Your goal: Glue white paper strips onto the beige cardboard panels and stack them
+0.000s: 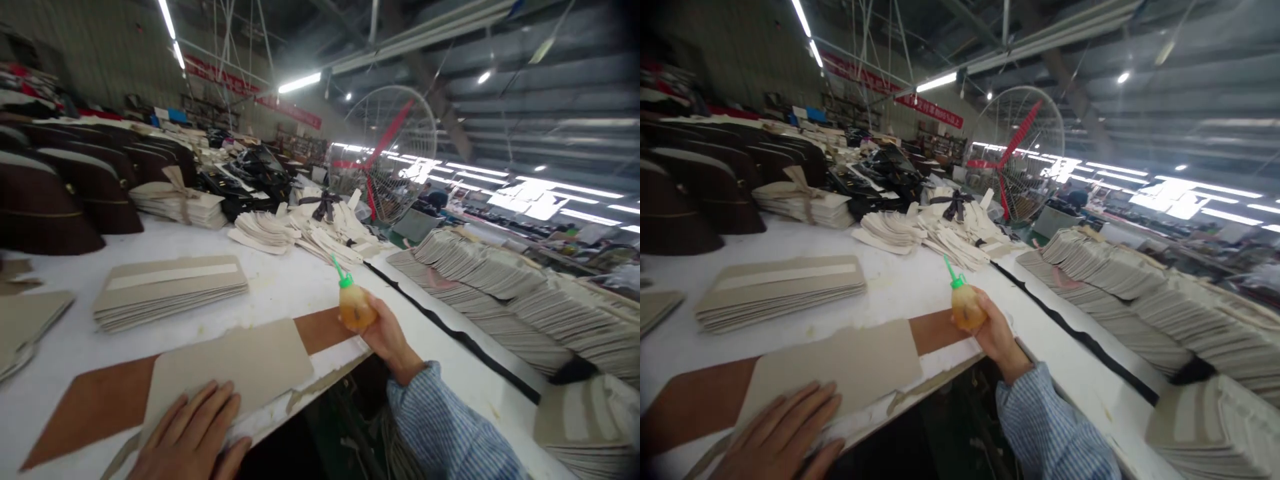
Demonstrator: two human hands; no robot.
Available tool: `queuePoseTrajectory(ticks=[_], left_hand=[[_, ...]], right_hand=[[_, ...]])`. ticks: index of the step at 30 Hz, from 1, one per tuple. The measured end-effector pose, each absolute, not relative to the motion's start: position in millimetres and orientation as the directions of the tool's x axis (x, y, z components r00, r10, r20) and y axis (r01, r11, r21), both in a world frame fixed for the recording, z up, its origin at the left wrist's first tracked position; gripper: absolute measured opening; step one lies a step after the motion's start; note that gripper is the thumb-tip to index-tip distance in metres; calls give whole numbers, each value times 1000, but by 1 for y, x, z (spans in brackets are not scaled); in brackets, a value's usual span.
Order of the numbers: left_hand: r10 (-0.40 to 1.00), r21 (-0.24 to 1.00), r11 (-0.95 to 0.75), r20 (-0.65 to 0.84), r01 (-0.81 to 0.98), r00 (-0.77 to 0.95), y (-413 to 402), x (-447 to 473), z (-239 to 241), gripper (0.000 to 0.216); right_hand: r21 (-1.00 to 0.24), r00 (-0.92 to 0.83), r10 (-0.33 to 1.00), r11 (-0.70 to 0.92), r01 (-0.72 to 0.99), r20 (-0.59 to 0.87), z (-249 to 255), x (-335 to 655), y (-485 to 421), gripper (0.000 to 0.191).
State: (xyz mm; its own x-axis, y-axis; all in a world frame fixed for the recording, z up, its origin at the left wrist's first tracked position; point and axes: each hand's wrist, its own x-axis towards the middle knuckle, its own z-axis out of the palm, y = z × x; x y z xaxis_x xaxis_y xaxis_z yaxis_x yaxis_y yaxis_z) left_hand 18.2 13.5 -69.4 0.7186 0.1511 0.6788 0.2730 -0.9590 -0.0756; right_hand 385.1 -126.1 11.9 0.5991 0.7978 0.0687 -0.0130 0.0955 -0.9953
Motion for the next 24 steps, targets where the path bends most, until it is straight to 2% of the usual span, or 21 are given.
queuePoseTrajectory(ticks=[3,6,8,10,12,14,18,24], left_hand=[[311,11,-931,547,364,778,-9,18,-38,41],[394,78,-912,444,404,805,-22,21,-23,39],[418,101,-905,406,414,813,-25,21,-20,38],[425,117,-902,395,415,814,-26,21,-19,39],[430,137,-902,395,410,812,-26,20,-18,38],[440,167,-897,400,409,804,-26,21,-18,38],[458,199,-889,405,413,791,-27,22,-16,37],[444,142,-895,383,423,810,-28,22,-13,38]], right_hand=[[-982,555,828,26,-186,-83,11,368,-127,58],[-975,526,838,-37,-217,-149,11,359,-131,55],[-991,518,845,-84,-107,-128,14,355,-134,58],[-987,529,848,-117,108,-43,19,352,-137,60],[-933,531,846,-150,327,50,28,350,-140,60],[-868,521,848,-181,463,101,37,348,-142,57],[-773,475,867,-195,604,152,53,345,-142,47],[-659,369,909,-160,735,191,64,343,-137,38]])
